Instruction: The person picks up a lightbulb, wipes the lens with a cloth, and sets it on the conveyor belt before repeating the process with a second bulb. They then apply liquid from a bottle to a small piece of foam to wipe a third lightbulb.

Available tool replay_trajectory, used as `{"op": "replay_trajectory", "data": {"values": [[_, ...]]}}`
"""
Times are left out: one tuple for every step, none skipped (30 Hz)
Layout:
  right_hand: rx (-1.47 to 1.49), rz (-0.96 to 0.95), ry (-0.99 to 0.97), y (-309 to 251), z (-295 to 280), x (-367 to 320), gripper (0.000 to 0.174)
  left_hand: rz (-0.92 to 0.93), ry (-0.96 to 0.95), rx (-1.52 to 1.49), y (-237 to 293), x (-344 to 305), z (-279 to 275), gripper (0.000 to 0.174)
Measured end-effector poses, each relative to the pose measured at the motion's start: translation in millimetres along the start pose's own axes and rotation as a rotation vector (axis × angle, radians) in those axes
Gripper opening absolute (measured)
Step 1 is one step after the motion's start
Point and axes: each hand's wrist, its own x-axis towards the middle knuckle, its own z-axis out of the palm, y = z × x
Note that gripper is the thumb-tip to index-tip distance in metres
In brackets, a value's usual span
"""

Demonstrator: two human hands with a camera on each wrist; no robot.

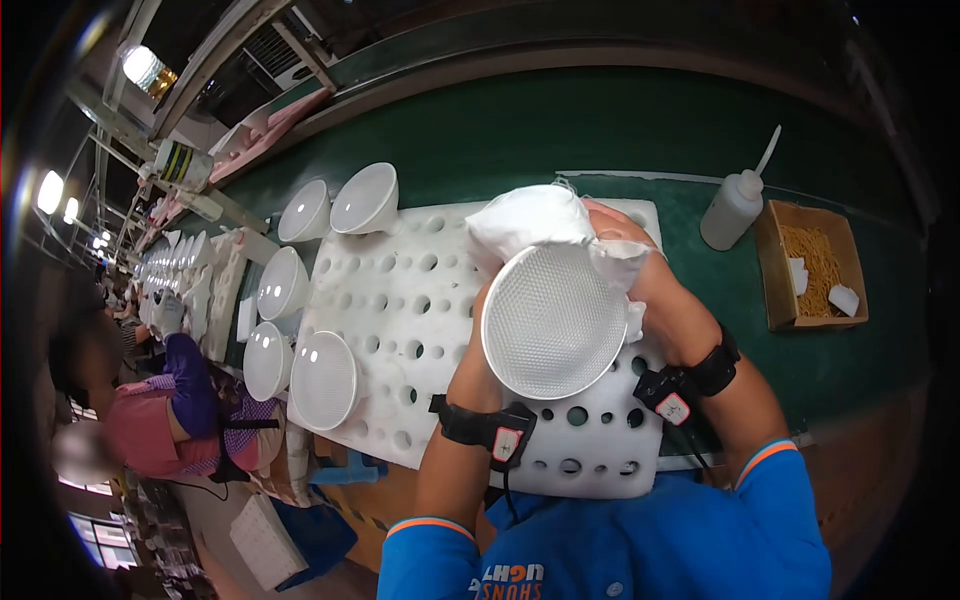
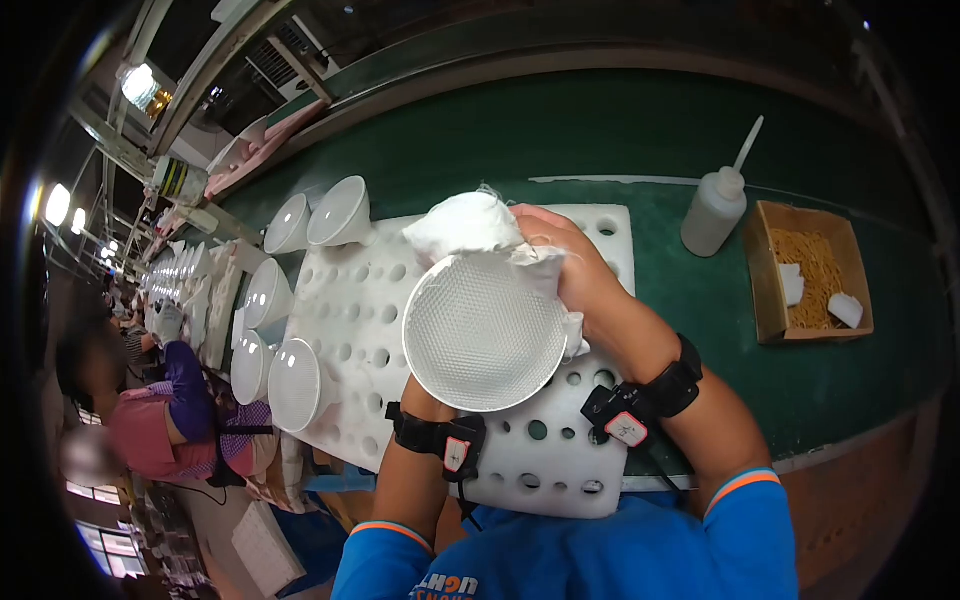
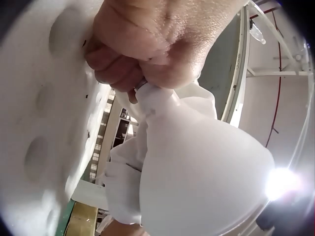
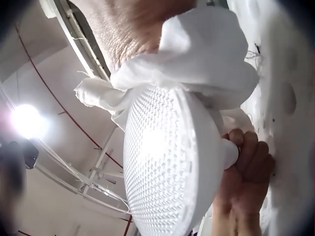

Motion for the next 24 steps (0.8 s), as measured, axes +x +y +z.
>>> {"op": "replay_trajectory", "data": {"values": [[0.049, 0.152, 0.079, -6, 4, -3, 0.023, -0.005, -0.018, -0.082, -1, -2, 1, 0.034], [0.129, 0.141, 0.075, -3, 5, -3, 0.024, -0.005, -0.032, -0.131, 0, -3, 2, 0.034], [0.209, 0.129, 0.071, 2, 4, -2, 0.025, -0.001, -0.042, -0.156, 0, -3, 2, 0.034], [0.290, 0.117, 0.066, 5, 5, 0, 0.026, 0.004, -0.048, -0.169, 0, -2, 1, 0.033], [0.364, 0.167, 0.075, 3, 7, 0, 0.027, 0.010, -0.062, -0.176, 1, -1, 0, 0.033], [0.439, 0.218, 0.085, -1, 10, -1, 0.029, 0.011, -0.069, -0.180, 1, 0, -1, 0.033], [0.513, 0.270, 0.096, -3, 11, -1, 0.031, 0.011, -0.076, -0.190, 1, 1, -2, 0.032], [0.495, 0.260, 0.115, 1, 10, 0, 0.031, 0.010, -0.085, -0.209, -1, 4, -3, 0.032], [0.479, 0.251, 0.135, 9, 7, 2, 0.032, 0.014, -0.092, -0.219, -1, 5, -4, 0.032], [0.464, 0.242, 0.154, 14, 5, 4, 0.032, 0.016, -0.101, -0.228, -1, 6, -4, 0.032], [0.460, 0.209, 0.137, 13, 7, 6, 0.032, 0.019, -0.111, -0.238, 1, 5, -4, 0.032], [0.457, 0.174, 0.121, 9, 8, 7, 0.031, 0.021, -0.115, -0.248, 1, 6, -3, 0.032], [0.454, 0.140, 0.106, 5, 9, 9, 0.030, 0.021, -0.127, -0.261, 1, 6, -2, 0.032], [0.389, 0.102, 0.092, 1, 10, 12, 0.030, 0.021, -0.136, -0.271, 2, 7, 0, 0.033], [0.323, 0.065, 0.078, -3, 10, 16, 0.029, 0.029, -0.151, -0.275, 5, 6, 3, 0.033], [0.257, 0.027, 0.064, -8, 11, 18, 0.028, 0.032, -0.163, -0.282, 6, 7, 7, 0.033], [0.140, 0.013, 0.097, -18, 15, 15, 0.026, 0.035, -0.177, -0.290, 7, 8, 10, 0.034], [-0.001, -0.063, 0.073, -20, 17, 14, 0.025, 0.045, -0.190, -0.289, 10, 7, 14, 0.034], [-0.142, -0.139, 0.050, -20, 19, 12, 0.024, 0.051, -0.202, -0.291, 12, 7, 17, 0.035], [-0.282, -0.215, 0.026, -22, 19, 10, 0.024, 0.060, -0.215, -0.288, 15, 7, 21, 0.035], [-0.592, -0.406, -0.040, -26, 18, 7, 0.025, 0.066, -0.230, -0.289, 18, 6, 24, 0.036], [-0.705, -0.526, -0.074, -30, 25, 2, 0.028, 0.070, -0.236, -0.286, 19, 6, 25, 0.036], [-0.791, -0.664, -0.096, -29, 29, -1, 0.029, 0.076, -0.243, -0.282, 20, 6, 27, 0.037], [-0.876, -0.804, -0.120, -27, 35, -5, 0.030, 0.056, -0.240, -0.285, 19, 7, 24, 0.038]]}}
